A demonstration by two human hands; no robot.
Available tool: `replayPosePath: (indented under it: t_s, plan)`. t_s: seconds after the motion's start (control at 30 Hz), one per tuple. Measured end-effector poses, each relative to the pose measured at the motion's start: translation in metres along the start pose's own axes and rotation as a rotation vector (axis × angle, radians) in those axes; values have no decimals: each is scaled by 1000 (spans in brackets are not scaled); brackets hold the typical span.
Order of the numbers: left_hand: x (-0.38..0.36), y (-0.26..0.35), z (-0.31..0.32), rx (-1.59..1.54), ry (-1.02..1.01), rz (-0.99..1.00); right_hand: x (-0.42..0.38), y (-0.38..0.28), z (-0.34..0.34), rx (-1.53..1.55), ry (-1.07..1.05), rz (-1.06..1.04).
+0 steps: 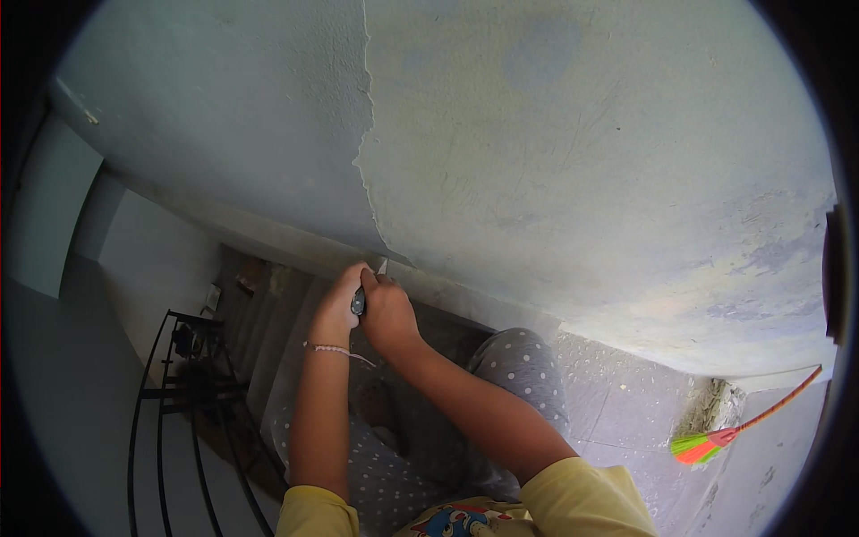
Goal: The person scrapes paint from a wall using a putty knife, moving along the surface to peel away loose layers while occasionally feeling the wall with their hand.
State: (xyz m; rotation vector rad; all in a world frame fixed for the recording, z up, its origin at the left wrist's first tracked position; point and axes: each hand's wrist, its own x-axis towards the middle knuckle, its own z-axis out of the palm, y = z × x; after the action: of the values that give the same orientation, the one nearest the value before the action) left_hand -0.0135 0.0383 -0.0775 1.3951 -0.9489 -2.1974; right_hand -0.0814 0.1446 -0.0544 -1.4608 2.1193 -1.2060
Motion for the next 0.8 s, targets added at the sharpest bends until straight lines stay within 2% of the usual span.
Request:
replayPosePath:
  t_s: [0.5, 0.8]
  plan:
    - [-15, 12, 13, 19, 74, -58, 0, -2, -3, 12, 20, 1]
    - [-16, 10, 11, 9, 29, 7, -1, -7, -9, -9, 14, -12]
